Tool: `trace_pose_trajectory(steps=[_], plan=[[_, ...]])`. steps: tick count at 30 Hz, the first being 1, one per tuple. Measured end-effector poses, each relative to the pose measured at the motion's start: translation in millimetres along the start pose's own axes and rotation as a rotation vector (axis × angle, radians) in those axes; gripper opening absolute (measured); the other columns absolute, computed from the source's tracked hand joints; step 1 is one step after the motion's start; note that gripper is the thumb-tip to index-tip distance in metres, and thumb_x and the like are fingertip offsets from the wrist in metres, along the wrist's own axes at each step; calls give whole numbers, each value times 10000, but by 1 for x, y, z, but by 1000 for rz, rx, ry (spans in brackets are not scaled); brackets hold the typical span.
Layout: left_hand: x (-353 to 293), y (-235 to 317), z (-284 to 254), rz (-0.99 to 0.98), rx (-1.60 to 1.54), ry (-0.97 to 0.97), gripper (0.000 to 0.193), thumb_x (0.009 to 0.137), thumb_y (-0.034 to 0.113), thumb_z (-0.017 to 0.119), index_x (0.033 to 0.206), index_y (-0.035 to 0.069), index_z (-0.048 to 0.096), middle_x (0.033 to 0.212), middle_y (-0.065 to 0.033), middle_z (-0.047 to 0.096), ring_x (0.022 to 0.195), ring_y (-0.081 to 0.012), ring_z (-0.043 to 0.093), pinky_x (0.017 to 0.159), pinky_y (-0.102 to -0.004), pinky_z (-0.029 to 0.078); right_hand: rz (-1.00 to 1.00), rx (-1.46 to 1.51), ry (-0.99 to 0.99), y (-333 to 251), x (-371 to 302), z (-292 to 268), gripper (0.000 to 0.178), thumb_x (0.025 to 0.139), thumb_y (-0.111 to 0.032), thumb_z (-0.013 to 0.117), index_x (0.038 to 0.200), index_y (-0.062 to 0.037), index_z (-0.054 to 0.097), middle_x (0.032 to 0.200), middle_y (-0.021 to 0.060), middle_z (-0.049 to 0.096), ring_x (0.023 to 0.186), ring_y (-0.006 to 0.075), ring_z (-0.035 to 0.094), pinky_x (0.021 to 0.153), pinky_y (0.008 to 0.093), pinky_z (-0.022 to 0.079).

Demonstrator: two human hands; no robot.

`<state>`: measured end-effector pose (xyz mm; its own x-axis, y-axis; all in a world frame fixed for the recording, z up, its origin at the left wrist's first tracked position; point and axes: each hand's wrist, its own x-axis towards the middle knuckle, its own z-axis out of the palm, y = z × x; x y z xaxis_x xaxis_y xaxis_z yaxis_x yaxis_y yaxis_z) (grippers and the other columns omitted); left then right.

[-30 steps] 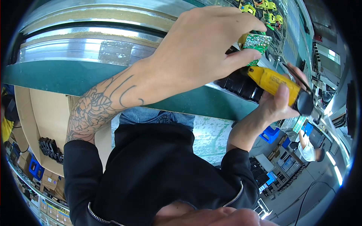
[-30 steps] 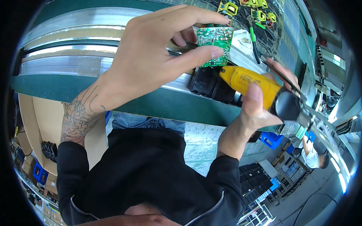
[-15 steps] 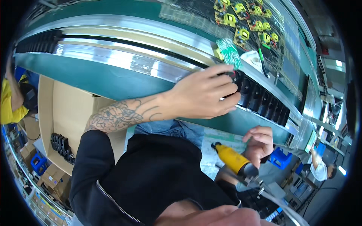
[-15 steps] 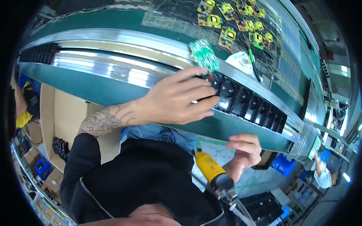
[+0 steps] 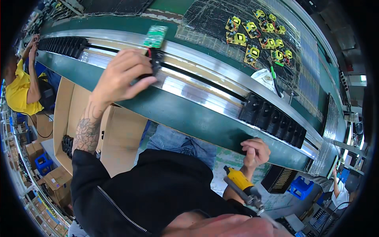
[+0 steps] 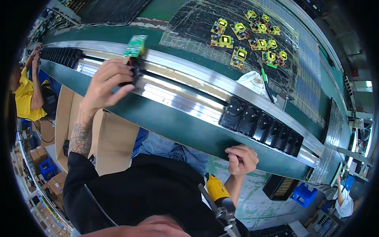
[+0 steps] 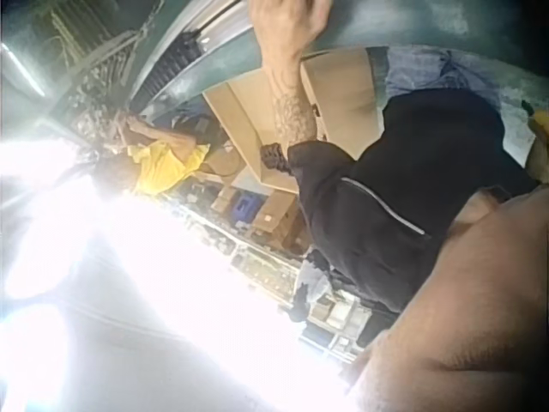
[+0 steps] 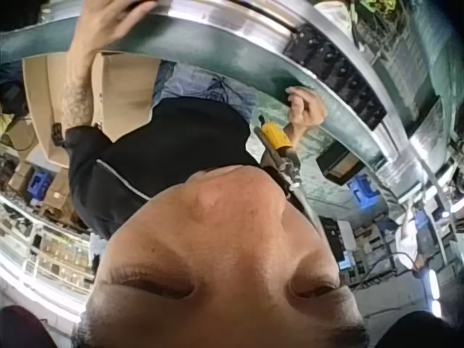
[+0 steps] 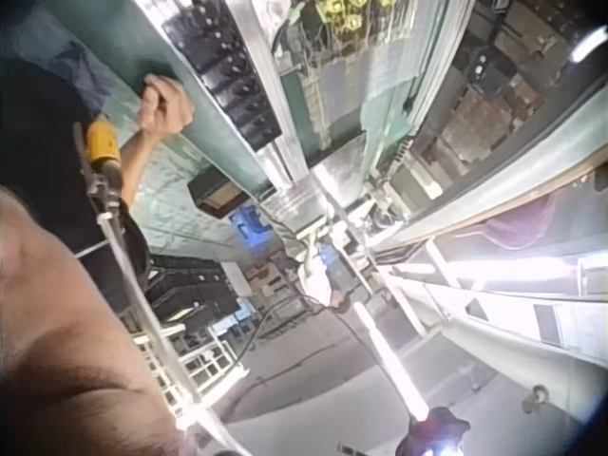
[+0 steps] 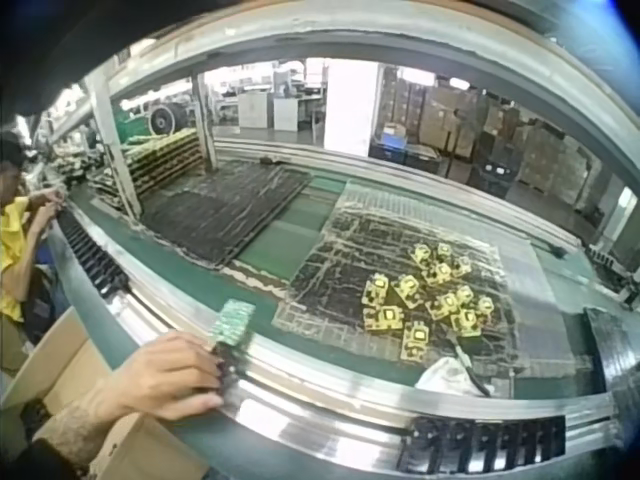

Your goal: Assembling electronic components on a production line using hand tools.

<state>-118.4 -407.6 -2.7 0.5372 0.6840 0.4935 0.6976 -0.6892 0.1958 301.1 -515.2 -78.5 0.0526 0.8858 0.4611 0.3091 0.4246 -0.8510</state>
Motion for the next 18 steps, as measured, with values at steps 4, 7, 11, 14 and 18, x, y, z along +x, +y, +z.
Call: trace_pose_trajectory(steps=[4, 7, 11, 14, 18], plan=[[27, 10, -12, -56, 12, 63, 124, 825, 121, 766, 874, 36, 691, 934, -41, 684, 851, -193, 627, 854, -344, 507, 81, 76, 3, 1, 6, 0, 268, 925, -218, 612, 812, 12, 689, 712, 116, 676, 512, 141, 502, 529, 247, 430], [67, 31, 5, -91, -59, 148, 128, 824, 84, 759, 930, 28, 712, 952, -59, 685, 810, -196, 598, 731, -314, 497, 111, 104, 3, 6, 6, 1, 238, 917, -188, 610, 814, 13, 687, 710, 118, 676, 509, 142, 502, 525, 245, 431], [167, 48, 94, 163, 66, 49, 235, 851, 259, 708, 973, 58, 705, 905, -109, 708, 883, -284, 678, 782, -376, 559, 19, 1, 220, 33, -15, 2, 190, 900, -126, 589, 792, 9, 668, 721, 121, 681, 549, 163, 546, 523, 263, 452], [207, 21, 157, 203, 266, 34, 239, 802, 242, 758, 936, 50, 712, 867, -118, 719, 850, -311, 689, 758, -413, 567, 50, -183, 281, 25, -25, -15, 155, 848, -117, 601, 778, 3, 667, 750, 131, 690, 603, 185, 570, 570, 283, 474], [230, 3, 160, -56, 133, -583, 311, 731, 169, 826, 985, 74, 673, 1012, -112, 679, 909, -334, 673, 826, -447, 536, -102, -375, 568, 4, -10, -56, 139, 836, -99, 618, 848, 25, 681, 836, 144, 701, 757, 220, 622, 731, 323, 515]])
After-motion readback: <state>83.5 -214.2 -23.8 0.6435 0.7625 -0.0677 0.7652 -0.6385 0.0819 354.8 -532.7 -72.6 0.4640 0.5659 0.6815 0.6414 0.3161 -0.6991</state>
